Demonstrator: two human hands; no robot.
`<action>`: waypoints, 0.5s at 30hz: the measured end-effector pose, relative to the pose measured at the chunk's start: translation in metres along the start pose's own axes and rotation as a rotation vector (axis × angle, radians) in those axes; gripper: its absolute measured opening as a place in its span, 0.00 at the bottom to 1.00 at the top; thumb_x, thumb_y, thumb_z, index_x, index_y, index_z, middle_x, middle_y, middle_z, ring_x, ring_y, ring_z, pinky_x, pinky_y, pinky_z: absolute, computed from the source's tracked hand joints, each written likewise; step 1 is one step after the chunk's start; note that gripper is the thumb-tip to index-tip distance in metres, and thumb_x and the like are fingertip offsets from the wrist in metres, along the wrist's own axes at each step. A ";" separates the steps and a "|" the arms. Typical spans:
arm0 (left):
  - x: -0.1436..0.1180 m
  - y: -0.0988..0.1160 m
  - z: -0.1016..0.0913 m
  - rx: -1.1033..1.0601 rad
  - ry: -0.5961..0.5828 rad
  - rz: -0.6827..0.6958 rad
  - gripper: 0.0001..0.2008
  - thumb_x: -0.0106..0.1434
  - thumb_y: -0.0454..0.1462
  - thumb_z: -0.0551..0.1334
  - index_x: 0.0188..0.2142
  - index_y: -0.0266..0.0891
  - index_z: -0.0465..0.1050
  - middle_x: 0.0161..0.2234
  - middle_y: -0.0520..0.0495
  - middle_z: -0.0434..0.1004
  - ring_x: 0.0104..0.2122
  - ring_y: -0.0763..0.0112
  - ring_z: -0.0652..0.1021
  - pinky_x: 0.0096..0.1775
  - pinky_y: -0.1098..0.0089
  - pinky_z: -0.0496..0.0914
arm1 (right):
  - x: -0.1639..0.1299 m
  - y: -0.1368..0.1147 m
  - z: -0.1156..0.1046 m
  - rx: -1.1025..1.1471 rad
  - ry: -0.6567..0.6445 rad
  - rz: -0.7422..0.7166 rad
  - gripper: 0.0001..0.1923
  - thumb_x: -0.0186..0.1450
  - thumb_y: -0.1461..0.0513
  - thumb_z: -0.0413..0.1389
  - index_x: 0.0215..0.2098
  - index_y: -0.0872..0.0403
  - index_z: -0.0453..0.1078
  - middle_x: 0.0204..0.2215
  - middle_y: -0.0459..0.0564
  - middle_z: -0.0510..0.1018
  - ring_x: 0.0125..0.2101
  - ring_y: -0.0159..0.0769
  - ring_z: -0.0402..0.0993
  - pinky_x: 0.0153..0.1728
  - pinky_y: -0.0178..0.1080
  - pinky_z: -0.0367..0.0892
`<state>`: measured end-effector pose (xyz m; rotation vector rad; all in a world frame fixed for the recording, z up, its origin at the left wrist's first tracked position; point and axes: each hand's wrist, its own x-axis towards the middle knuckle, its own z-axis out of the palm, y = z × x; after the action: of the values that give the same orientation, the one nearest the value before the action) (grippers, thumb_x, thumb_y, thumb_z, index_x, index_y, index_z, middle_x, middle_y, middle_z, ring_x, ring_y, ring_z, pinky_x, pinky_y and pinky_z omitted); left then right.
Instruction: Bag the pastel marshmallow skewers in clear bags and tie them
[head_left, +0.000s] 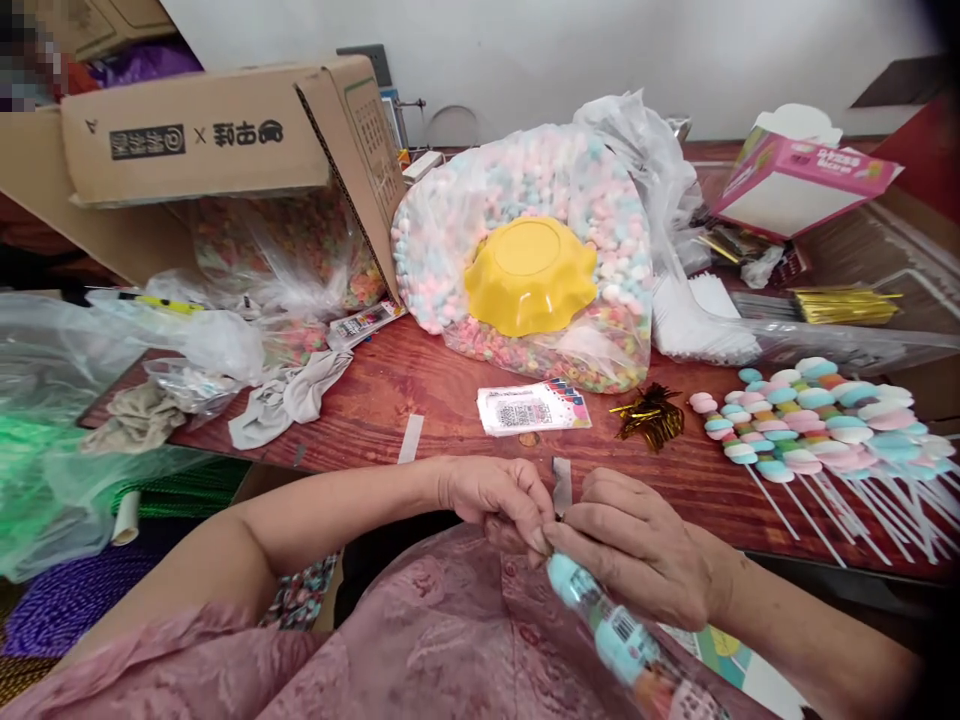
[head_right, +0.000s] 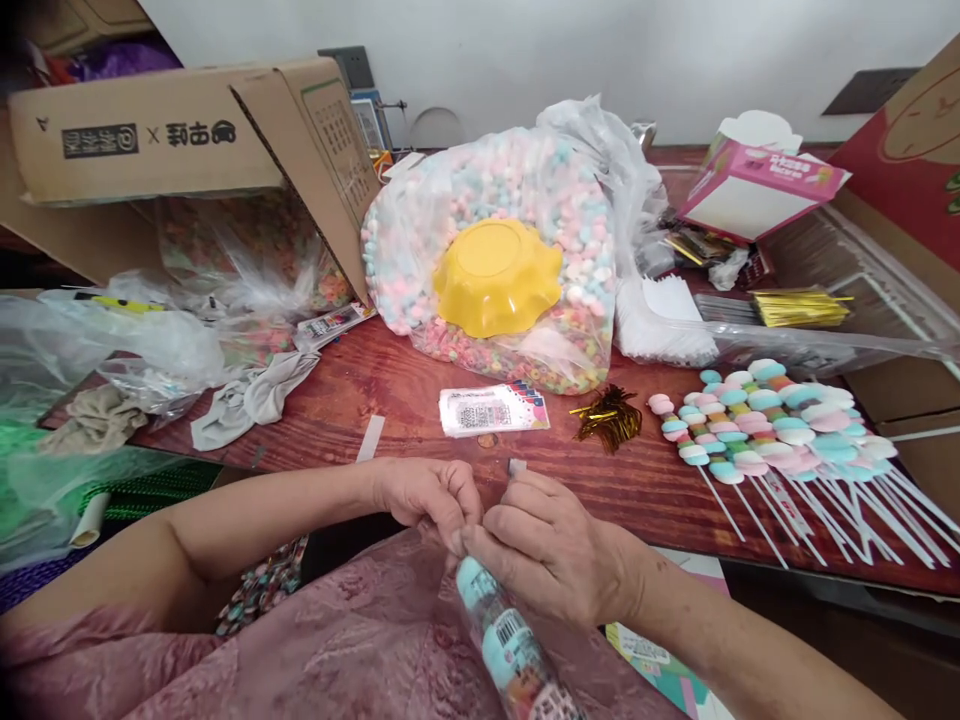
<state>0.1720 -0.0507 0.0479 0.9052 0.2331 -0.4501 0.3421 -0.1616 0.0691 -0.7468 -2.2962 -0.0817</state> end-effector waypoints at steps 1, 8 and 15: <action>-0.001 0.004 -0.001 0.047 -0.025 -0.013 0.11 0.43 0.44 0.73 0.18 0.38 0.79 0.10 0.51 0.62 0.11 0.80 0.53 0.15 0.73 0.44 | 0.003 0.000 0.000 -0.004 -0.027 -0.011 0.14 0.69 0.67 0.45 0.41 0.55 0.73 0.26 0.50 0.74 0.26 0.35 0.66 0.28 0.41 0.62; -0.017 0.050 -0.011 0.745 0.087 0.110 0.11 0.52 0.42 0.67 0.18 0.40 0.76 0.16 0.51 0.67 0.17 0.73 0.65 0.22 0.71 0.61 | 0.006 0.009 0.008 -0.394 -0.333 -0.060 0.11 0.68 0.67 0.48 0.34 0.53 0.71 0.33 0.49 0.76 0.33 0.37 0.67 0.31 0.43 0.60; -0.024 0.034 0.045 1.274 0.726 0.708 0.11 0.61 0.40 0.60 0.24 0.41 0.77 0.22 0.44 0.72 0.25 0.67 0.69 0.34 0.66 0.68 | 0.023 0.034 -0.006 -0.555 -0.100 0.351 0.11 0.66 0.69 0.46 0.28 0.52 0.65 0.23 0.48 0.69 0.27 0.36 0.61 0.27 0.41 0.53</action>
<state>0.1668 -0.0618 0.1080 2.2855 0.2531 0.5197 0.3505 -0.1230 0.0836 -1.4512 -2.2117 -0.5440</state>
